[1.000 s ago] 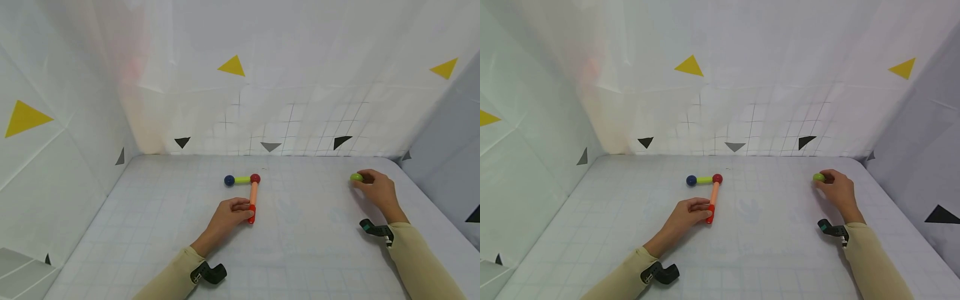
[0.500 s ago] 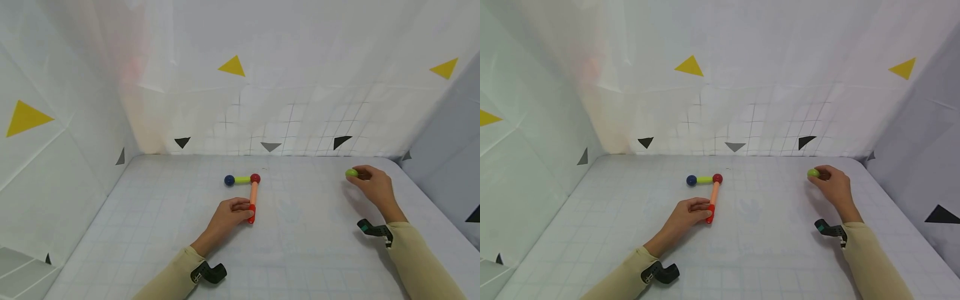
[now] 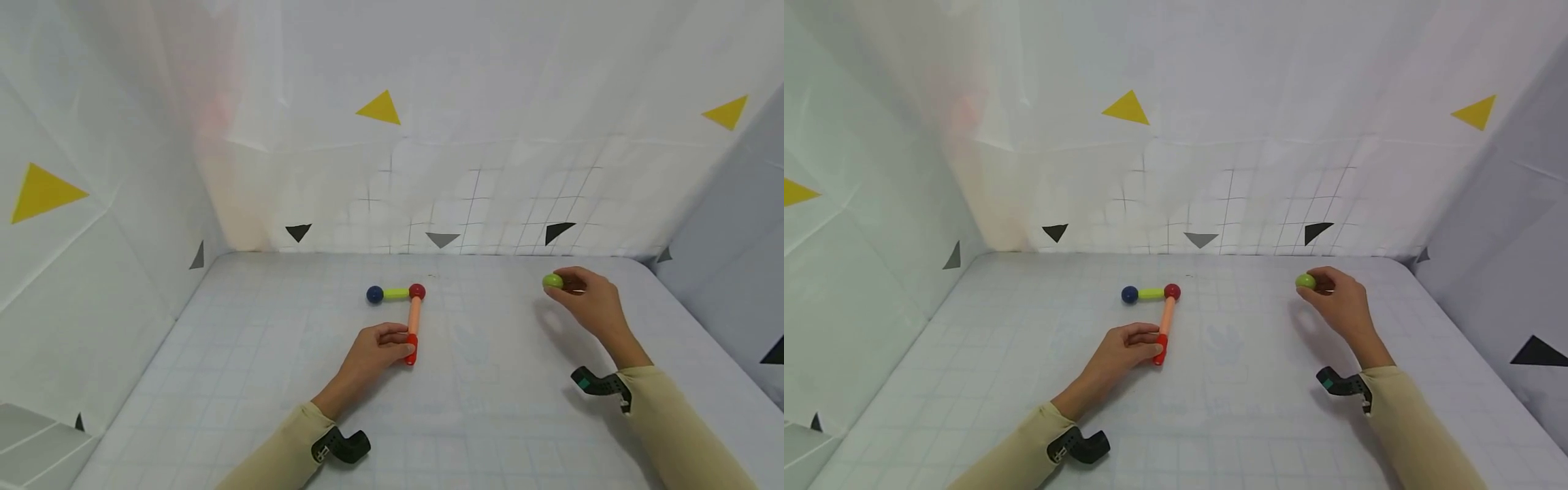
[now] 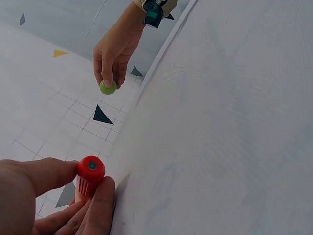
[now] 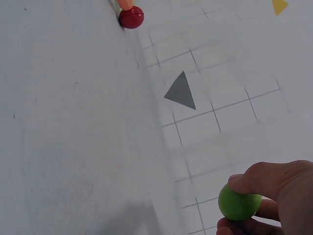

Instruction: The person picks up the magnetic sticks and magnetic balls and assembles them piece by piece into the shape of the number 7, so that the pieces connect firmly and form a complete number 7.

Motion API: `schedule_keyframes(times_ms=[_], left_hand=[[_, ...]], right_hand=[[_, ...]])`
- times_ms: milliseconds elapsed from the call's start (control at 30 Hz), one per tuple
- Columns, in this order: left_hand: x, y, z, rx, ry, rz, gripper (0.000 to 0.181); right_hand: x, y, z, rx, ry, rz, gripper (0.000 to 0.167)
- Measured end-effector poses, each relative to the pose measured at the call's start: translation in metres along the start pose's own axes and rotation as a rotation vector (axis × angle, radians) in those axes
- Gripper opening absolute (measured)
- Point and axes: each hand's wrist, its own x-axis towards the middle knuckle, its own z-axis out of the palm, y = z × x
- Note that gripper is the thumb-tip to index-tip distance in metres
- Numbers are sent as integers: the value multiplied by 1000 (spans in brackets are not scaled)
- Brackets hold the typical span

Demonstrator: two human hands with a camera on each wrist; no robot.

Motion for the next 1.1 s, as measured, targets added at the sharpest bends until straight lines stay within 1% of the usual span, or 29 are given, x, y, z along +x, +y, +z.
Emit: schedule_keyframes(times_ms=[167,333,433,600,967,1100], left_hand=[[1,0,1,-1,2,-5,42],[1,1,1,4,0,-7,42],[1,1,1,6,2,-10,42],[1,1,1,0,5,-16,42],[0,2,2,18,8,-16,41],[-1,3,1,15,9,-11,42]], right_hand=[[-3,-11,4,16,-18,-36,42],[-6,-23,8,25,-12,-61,42],[-8,-31,11,35,-22,-78,43],[-12,-43,14,71,-42,-112,41],[-19,-62,20,141,-71,-139,38],[-20,-67,22,140,-78,-143,38]])
